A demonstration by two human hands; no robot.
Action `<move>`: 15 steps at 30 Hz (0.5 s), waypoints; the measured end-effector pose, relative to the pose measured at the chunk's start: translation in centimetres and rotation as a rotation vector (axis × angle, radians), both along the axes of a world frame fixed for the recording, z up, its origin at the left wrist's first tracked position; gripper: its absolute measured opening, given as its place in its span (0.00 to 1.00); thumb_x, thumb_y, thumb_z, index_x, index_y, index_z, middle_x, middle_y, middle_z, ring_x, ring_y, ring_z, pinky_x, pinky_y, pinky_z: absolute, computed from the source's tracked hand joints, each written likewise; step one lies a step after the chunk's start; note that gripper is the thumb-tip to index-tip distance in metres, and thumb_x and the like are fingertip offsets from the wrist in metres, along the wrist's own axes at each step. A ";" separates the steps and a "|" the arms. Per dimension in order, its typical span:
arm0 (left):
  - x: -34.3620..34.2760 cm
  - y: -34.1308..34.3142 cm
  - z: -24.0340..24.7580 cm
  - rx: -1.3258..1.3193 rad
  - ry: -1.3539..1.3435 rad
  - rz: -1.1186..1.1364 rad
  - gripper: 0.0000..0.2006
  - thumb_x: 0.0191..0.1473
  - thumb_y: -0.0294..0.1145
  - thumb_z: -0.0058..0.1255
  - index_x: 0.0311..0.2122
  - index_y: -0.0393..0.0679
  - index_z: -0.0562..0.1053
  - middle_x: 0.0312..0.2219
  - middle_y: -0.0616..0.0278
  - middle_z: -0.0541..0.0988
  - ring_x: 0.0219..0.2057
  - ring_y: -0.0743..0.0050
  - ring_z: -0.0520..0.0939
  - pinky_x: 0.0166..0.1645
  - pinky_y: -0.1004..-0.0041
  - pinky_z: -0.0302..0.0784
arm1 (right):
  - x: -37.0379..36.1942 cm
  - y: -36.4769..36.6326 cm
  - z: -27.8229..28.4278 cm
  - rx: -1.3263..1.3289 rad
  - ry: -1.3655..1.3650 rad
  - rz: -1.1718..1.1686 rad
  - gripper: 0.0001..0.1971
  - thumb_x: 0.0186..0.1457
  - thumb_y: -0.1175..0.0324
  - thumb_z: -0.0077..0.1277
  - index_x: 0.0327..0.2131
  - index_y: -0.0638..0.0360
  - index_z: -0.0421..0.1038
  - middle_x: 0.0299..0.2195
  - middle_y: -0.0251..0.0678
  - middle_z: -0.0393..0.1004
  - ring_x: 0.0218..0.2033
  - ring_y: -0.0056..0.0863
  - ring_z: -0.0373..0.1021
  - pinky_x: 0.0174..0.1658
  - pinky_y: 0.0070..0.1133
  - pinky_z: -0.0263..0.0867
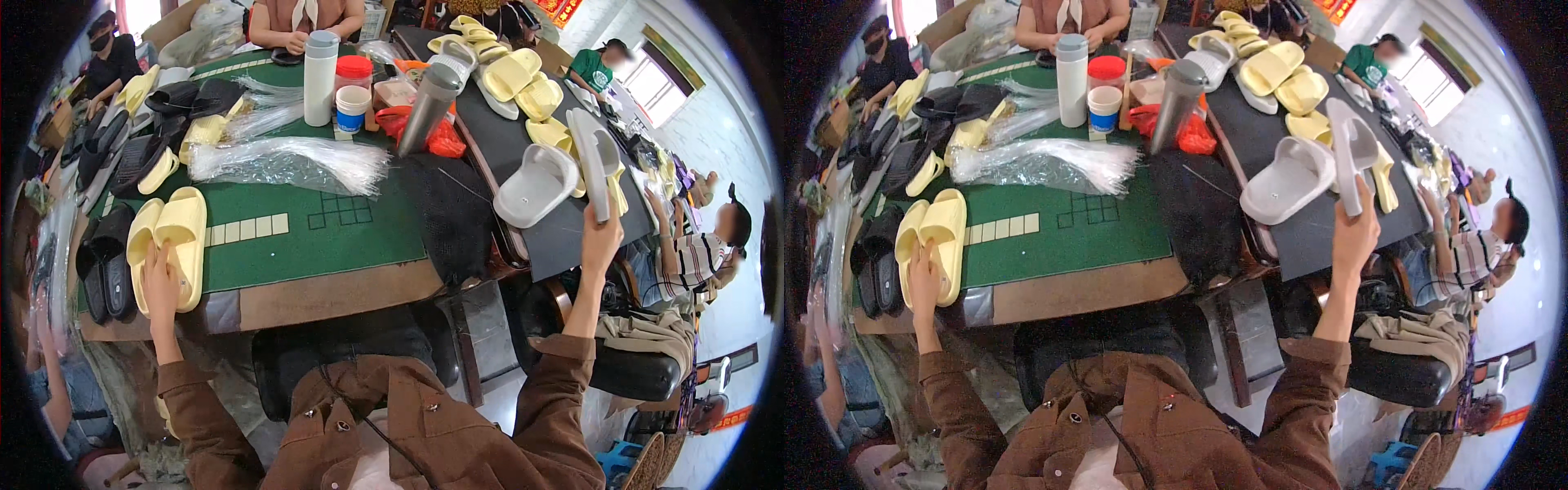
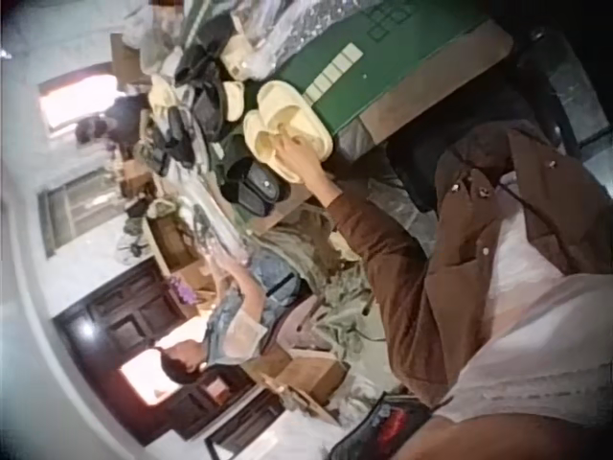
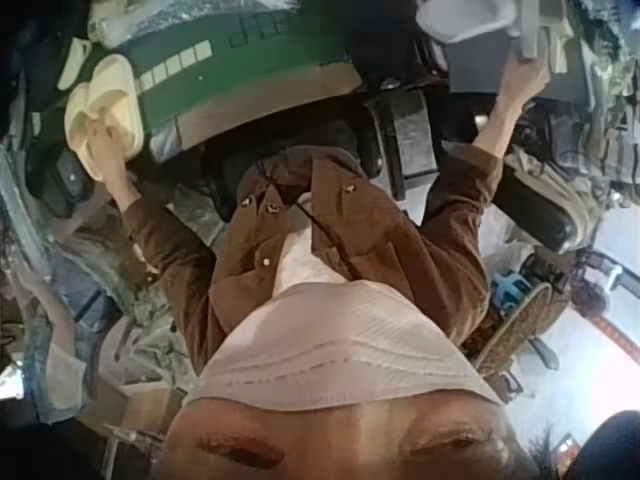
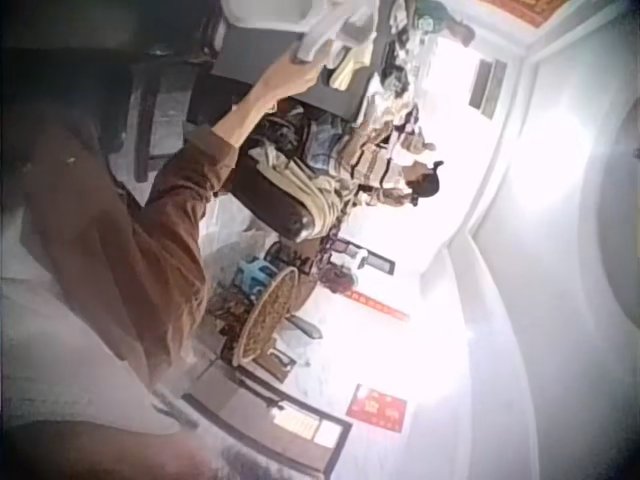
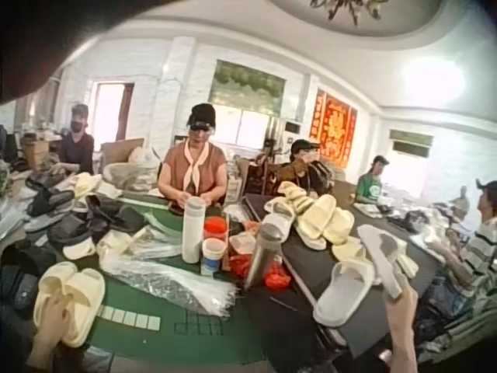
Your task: The person assembles slipper pairs by inserting a thin white strap into the slots of black, yellow, and white slipper soles. They handle the slippers one at a time, aligning the strap and pressing it into place, then set the completed pairs aside on the table.
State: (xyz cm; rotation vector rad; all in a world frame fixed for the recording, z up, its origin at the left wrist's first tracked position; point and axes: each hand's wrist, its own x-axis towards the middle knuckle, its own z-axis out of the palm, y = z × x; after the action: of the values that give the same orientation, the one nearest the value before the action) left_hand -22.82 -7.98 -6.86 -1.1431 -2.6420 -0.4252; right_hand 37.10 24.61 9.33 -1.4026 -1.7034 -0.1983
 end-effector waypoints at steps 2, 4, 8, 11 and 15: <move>0.2 -0.1 -0.4 -0.009 0.035 0.017 0.23 0.53 0.24 0.41 0.56 0.48 0.68 0.60 0.52 0.62 0.53 0.46 0.69 0.56 0.58 0.64 | 0.4 -1.0 1.2 0.006 0.048 0.068 0.25 0.49 0.76 0.54 0.53 0.51 0.68 0.46 0.47 0.74 0.44 0.42 0.73 0.46 0.31 0.67; -0.1 -0.1 -0.9 -0.003 0.060 0.012 0.24 0.53 0.24 0.40 0.57 0.49 0.67 0.60 0.51 0.61 0.54 0.46 0.69 0.57 0.58 0.63 | 0.6 -1.2 1.3 0.047 -0.085 0.030 0.25 0.49 0.76 0.55 0.53 0.50 0.68 0.46 0.46 0.74 0.44 0.40 0.74 0.45 0.31 0.68; -0.6 -0.2 -1.7 0.000 0.055 0.008 0.24 0.54 0.24 0.40 0.58 0.49 0.66 0.60 0.50 0.60 0.56 0.47 0.67 0.59 0.57 0.61 | -2.4 -2.1 1.2 -0.121 -0.121 0.017 0.27 0.45 0.77 0.57 0.52 0.48 0.69 0.47 0.40 0.74 0.44 0.37 0.74 0.45 0.28 0.69; 0.1 0.2 -0.7 -0.029 0.041 0.022 0.25 0.54 0.24 0.40 0.58 0.49 0.65 0.61 0.49 0.59 0.57 0.48 0.66 0.60 0.57 0.59 | -3.1 -1.0 -1.2 0.010 -0.311 0.123 0.28 0.44 0.78 0.55 0.52 0.45 0.68 0.45 0.36 0.74 0.43 0.40 0.72 0.42 0.33 0.70; -0.2 0.1 -1.3 0.001 0.072 0.003 0.25 0.53 0.23 0.40 0.58 0.48 0.66 0.61 0.49 0.59 0.57 0.49 0.65 0.60 0.58 0.59 | -5.8 -0.7 -3.2 -0.062 -0.402 0.161 0.23 0.47 0.72 0.54 0.50 0.47 0.66 0.41 0.39 0.75 0.36 0.44 0.74 0.38 0.37 0.70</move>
State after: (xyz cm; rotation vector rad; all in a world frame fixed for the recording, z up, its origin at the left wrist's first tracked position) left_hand -23.03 -7.86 -8.12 -1.1328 -2.5811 -0.3784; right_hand 31.30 23.87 6.10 -1.3234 -2.1588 -0.3586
